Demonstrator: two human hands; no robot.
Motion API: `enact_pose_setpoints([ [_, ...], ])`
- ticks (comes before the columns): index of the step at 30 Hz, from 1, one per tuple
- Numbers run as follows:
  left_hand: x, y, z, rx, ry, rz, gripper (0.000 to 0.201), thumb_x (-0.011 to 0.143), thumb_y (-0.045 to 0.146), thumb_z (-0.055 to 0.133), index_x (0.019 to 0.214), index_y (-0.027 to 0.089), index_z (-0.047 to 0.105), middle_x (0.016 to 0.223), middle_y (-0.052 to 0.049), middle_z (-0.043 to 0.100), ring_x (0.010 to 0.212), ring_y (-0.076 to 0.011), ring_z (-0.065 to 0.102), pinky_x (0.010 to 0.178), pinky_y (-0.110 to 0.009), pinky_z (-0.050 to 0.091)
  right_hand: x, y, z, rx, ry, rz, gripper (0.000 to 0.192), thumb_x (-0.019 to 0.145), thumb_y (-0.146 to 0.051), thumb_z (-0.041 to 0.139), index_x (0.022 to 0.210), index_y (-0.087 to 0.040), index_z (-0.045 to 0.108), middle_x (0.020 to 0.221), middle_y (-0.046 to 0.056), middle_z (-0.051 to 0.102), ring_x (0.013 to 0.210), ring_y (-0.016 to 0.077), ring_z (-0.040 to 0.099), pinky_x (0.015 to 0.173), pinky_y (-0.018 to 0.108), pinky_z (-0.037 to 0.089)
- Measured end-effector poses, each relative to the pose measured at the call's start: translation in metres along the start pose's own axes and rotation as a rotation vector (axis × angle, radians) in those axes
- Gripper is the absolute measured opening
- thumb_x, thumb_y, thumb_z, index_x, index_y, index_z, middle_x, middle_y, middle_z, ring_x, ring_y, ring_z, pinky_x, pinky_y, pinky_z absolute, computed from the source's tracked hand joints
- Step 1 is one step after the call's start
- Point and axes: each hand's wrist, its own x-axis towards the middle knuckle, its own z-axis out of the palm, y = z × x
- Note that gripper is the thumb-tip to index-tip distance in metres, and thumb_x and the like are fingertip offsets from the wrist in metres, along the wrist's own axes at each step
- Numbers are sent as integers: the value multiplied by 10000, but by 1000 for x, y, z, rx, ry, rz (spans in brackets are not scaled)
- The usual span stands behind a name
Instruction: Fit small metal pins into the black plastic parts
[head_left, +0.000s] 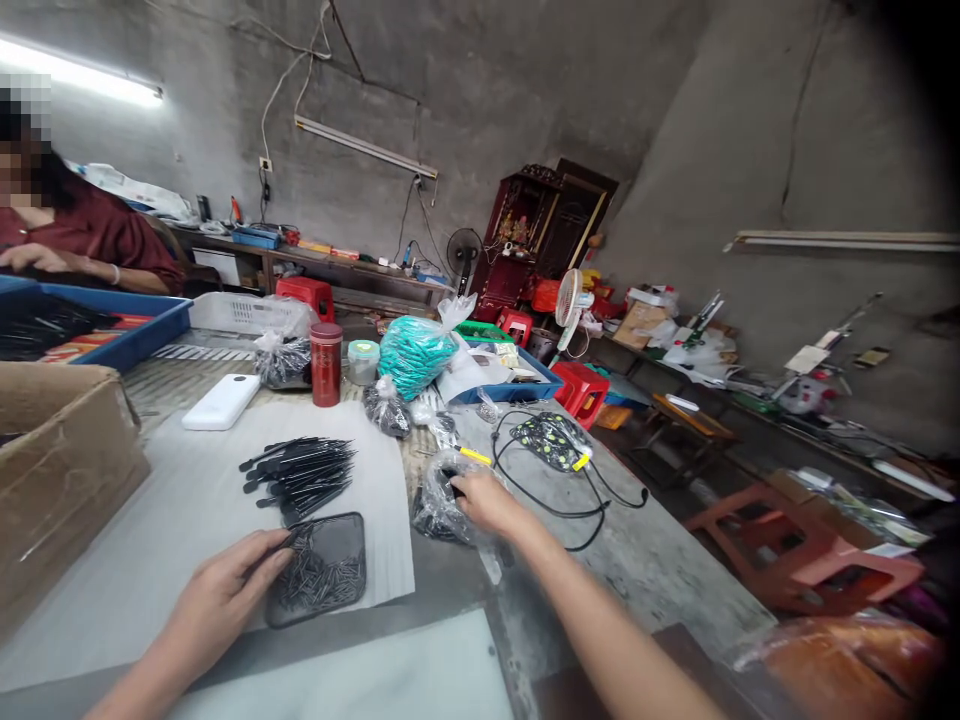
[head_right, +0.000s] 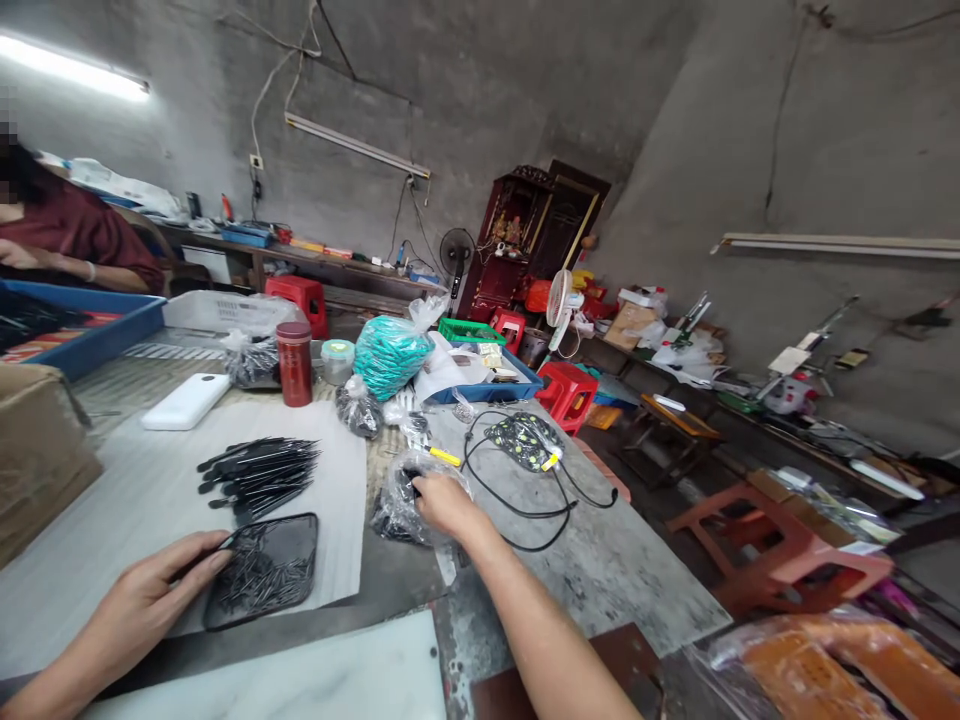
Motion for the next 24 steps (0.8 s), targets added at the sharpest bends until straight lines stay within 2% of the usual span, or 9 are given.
enact_pose_setpoints([
  [2,0,-1,0,6,0,2,347,728,509,467,773,217,648,750,9,694,667,-148,648,580,-137,501,1,-2,2,-16,-5,26,368,674,-99,451,1018,-133,579,934,119,622,787,219,561,658,279,369],
  [4,0,-1,0,11,-5,6,350,727,508,468,777,212,648,765,2,695,687,-152,650,591,-138,502,2,-4,4,-24,-19,55,416,678,-109,455,1083,-148,544,988,118,603,784,210,563,645,274,371],
  [9,0,1,1,10,-7,5,352,721,505,471,768,207,653,761,-7,698,691,-165,653,593,-152,511,4,-2,9,-8,-43,45,229,686,-104,466,826,-145,642,849,82,641,749,183,562,630,248,370],
  [12,0,0,2,-5,-11,-6,351,709,501,489,775,201,657,769,-12,699,697,-167,654,602,-151,512,2,-1,10,10,-26,27,202,700,-87,461,725,-142,654,757,81,657,718,183,568,628,250,366],
  [19,1,-4,2,-104,-74,-86,350,686,497,524,794,194,663,792,-10,697,717,-174,649,635,-160,511,-7,3,8,51,114,40,240,798,-186,436,787,-147,672,779,91,637,720,176,551,651,260,363],
  [24,2,7,-3,-188,-150,-157,353,681,489,533,813,185,653,792,-12,687,721,-172,635,639,-157,501,-12,7,9,107,251,86,214,787,-194,466,781,-157,677,749,68,610,722,169,541,670,258,385],
])
